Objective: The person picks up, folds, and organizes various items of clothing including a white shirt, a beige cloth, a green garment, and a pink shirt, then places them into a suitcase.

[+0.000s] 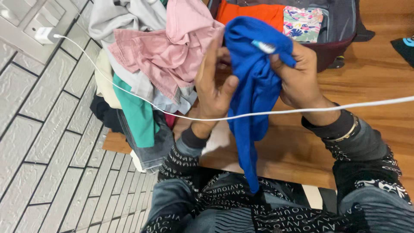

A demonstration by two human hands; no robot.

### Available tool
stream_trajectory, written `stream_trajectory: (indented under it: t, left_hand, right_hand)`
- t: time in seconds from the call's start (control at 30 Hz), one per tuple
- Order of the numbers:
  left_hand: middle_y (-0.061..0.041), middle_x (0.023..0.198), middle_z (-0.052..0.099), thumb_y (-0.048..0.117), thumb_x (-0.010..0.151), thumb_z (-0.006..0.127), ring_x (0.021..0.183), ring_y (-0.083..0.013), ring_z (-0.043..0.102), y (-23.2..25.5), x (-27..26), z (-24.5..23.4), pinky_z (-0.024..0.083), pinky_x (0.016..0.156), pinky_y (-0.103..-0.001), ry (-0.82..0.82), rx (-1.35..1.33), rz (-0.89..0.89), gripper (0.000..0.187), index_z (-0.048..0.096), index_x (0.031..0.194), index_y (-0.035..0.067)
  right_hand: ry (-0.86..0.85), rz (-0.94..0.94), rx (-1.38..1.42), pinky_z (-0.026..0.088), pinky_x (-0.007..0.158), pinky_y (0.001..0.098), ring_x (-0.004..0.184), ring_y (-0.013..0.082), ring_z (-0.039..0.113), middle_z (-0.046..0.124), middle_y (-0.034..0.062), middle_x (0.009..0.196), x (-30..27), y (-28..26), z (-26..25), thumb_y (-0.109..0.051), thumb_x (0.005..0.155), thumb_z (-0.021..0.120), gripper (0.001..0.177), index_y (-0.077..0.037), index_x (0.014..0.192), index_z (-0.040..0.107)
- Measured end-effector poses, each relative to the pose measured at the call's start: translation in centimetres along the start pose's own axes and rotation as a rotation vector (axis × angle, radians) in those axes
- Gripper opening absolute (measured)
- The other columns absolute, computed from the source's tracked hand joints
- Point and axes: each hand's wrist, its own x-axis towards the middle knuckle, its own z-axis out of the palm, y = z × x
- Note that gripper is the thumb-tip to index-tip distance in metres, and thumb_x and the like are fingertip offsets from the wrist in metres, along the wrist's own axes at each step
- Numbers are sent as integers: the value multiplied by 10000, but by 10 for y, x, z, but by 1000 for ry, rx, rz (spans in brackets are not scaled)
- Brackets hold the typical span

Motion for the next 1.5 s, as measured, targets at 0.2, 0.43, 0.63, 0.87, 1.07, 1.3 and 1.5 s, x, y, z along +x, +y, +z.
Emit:
stream_trajectory:
  t: [0.2,0.43,0.63,0.87,1.07,1.3,1.5]
  left_hand:
    - [-213,1597,304,229,663,886,1500,-367,318,-65,-67,66,290,1240,-433,-193,-348,3,1281,76,1638,46]
    - [-163,1156,784,156,879,787,1065,-255,761,-116,-60,27,601,926,-365,-74,-21,-181,382,704,1244,77]
    - [-299,1456,428,305,770,844,1297,-489,453,-98,26,-140,361,1009,-627,475,1038,-511,987,345,1578,35]
    - [-227,1524,417,311,868,751,1448,-417,382,-87,-6,-55,248,1097,-663,141,1020,-188,611,555,1412,110]
    - [-191,1420,544,180,950,682,1386,-355,494,-104,8,76,333,1143,-548,-35,495,34,433,598,1351,38]
    - [-138,1194,664,87,851,662,1151,-335,627,-138,101,131,487,974,-457,-135,475,144,443,652,1294,68]
    - [-197,1128,692,271,903,689,1080,-405,646,-235,189,187,498,902,-505,-763,531,-9,372,684,1209,60]
  right_hand:
    - [108,-328,45,548,893,277,984,107,634,639,32,1146,81,63,-12,-219,1199,583,238,-28,1340,557]
    - [0,-124,-223,553,901,286,1021,129,650,667,65,1151,189,161,-10,-199,1119,641,290,-6,1327,580]
    - [-238,83,-329,557,909,293,1052,149,664,690,94,1156,249,206,32,-182,1050,690,342,14,1316,600]
    - [-348,213,-584,573,887,309,1041,168,687,723,125,1114,205,201,-16,-163,975,738,379,38,1279,634]
    - [-118,245,-1123,595,802,329,868,210,775,788,166,1010,178,185,-157,-130,1012,689,210,-5,1177,720]
    - [-221,727,-1757,543,949,472,1079,376,702,767,158,1138,176,211,-374,-378,783,864,445,-170,1171,800]
    - [-226,1067,-1661,585,859,472,989,382,734,770,225,1127,168,247,-415,-436,757,902,619,1,1175,766]
